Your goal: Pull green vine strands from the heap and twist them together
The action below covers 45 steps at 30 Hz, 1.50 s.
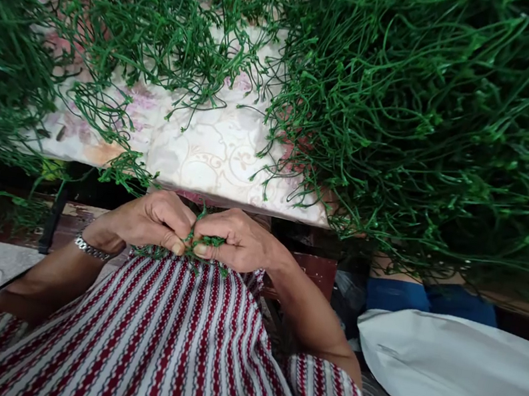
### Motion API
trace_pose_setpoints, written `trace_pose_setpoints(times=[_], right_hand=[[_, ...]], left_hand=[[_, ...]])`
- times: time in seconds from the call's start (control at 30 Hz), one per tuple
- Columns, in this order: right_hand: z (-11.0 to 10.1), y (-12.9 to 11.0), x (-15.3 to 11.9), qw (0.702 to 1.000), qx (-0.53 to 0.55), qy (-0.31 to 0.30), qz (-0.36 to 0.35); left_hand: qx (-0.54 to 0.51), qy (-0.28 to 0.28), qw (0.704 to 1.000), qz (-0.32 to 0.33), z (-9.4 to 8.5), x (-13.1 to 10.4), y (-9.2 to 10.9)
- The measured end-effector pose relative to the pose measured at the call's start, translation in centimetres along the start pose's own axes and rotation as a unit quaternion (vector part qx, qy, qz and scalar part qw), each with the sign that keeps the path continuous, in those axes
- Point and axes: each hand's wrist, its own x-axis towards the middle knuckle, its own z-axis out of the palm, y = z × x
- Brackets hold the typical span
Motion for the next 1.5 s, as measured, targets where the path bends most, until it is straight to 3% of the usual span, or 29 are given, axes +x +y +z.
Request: trace_pose_setpoints(times=[0.17, 0.33, 0.43, 0.57, 0.7, 0.8, 0.9, 1.0, 1.13, 1.2, 1.27, 1.37, 1.5], right_hand=[[0.4, 0.2, 0.1, 0.998, 0.036, -0.02, 0.036], [0.3, -0.5, -0.1, 0.996, 0.07, -0.043, 0.015], [-0.1, -1.2, -0.4, 0.997, 0.063, -0.044, 0.016], [0.4, -0.8, -0.2, 0.99, -0.011, 0.121, 0.069], [2.3, 0.5, 0.3, 0.963, 0.043, 0.248, 0.091], [3.7, 0.8, 0.6, 0.934, 0.059, 0.326, 0.134], [4.3, 0.7, 0.7, 0.914, 0.041, 0.372, 0.159], [4.1, 0.2, 0.5, 0.921, -0.035, 0.353, 0.162], [3.2, -0.5, -0.1, 0.936, -0.18, 0.254, 0.162], [2.7, -0.6, -0.3, 0.947, -0.195, 0.196, 0.163], [2.2, -0.6, -0.5, 0.972, -0.141, 0.132, 0.135], [1.8, -0.1, -0.3, 0.997, 0.032, 0.059, 0.046], [2.4, 1.2, 0.0, 0.977, 0.196, 0.083, 0.005]], left_hand=[[-0.02, -0.009, 1.0, -0.015, 0.1, -0.1, -0.1], [-0.058, -0.023, 0.998, -0.01, -0.3, -1.0, -0.5], [-0.057, 0.015, 0.998, -0.014, -0.7, -1.6, -0.4], [-0.016, 0.154, 0.988, 0.0, -0.2, -1.1, 0.0], [0.018, 0.27, 0.962, 0.034, 0.9, -0.4, -0.2], [0.052, 0.337, 0.939, 0.051, 1.6, -0.2, -0.7], [0.063, 0.362, 0.929, 0.049, 1.9, -0.1, -1.1], [0.1, 0.349, 0.931, 0.035, 1.9, 0.0, -1.3], [0.207, 0.306, 0.929, 0.019, 1.7, -0.4, -1.1], [0.236, 0.263, 0.935, -0.008, 1.6, -0.8, -0.7], [0.204, 0.188, 0.96, -0.025, 1.5, -1.0, -0.1], [0.063, 0.088, 0.994, -0.009, 1.3, -1.1, 0.5], [-0.057, 0.09, 0.994, -0.007, 1.3, -1.0, 0.3]])
